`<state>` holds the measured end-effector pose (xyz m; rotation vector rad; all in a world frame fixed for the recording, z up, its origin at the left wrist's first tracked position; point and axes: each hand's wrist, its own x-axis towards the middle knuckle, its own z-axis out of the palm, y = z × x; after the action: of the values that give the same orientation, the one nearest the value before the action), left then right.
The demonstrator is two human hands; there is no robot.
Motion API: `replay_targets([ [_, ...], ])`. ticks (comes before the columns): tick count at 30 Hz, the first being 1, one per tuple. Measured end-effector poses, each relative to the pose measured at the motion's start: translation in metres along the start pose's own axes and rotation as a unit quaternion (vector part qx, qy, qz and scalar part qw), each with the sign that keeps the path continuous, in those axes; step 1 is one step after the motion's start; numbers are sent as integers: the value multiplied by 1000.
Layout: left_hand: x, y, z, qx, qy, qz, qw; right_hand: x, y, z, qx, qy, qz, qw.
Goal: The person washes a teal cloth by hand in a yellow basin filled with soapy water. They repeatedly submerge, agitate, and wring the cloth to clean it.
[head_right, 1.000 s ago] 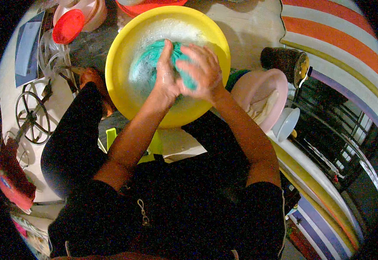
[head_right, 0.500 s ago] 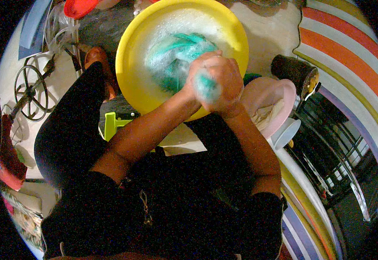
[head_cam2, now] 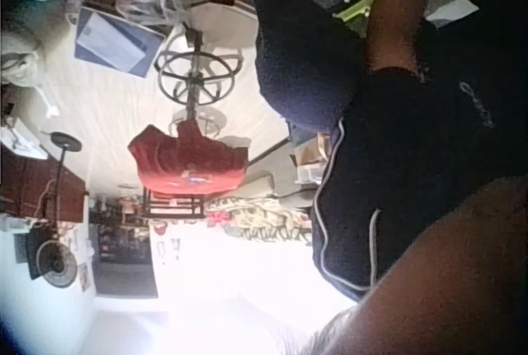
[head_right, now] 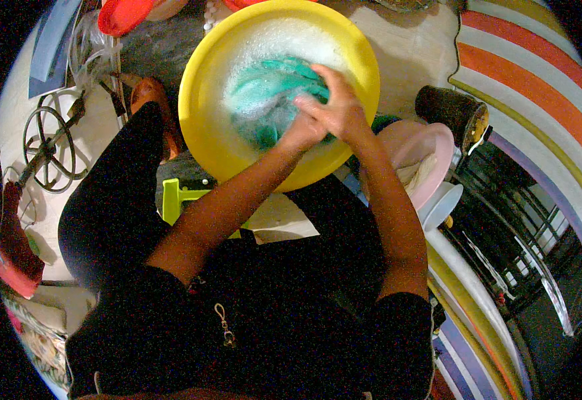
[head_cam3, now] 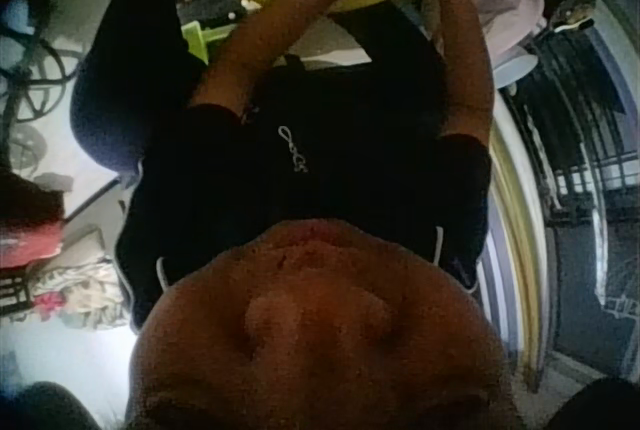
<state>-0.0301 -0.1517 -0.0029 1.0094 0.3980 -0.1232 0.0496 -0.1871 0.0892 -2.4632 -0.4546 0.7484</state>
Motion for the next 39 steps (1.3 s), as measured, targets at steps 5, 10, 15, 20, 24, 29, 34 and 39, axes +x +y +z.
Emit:
replay_targets([
  [5,-4,-6,-7,-78,9,-120,990,36,56,38,-97,20,-22,995],
  [10,5,27,-27,-326,161,-370,855,55,82,26,-181,-61,94,977],
  [15,21,10,-48,-399,161,-190,882,-19,16,-10,-71,117,-1,991],
  [20,19,50,-51,-695,-298,-1,655,-82,-64,7,-116,143,-204,961],
  [24,5,39,-46,-460,-74,-52,883,-59,-77,41,-71,230,-172,955],
  [29,-2,50,-22,-472,115,-218,847,-9,-28,37,90,274,37,957],
  [34,6,51,-59,-566,-153,-124,800,-48,-66,62,-38,290,-157,943],
  [39,8,71,-29,-400,191,-249,861,-2,-12,64,78,310,62,945],
])
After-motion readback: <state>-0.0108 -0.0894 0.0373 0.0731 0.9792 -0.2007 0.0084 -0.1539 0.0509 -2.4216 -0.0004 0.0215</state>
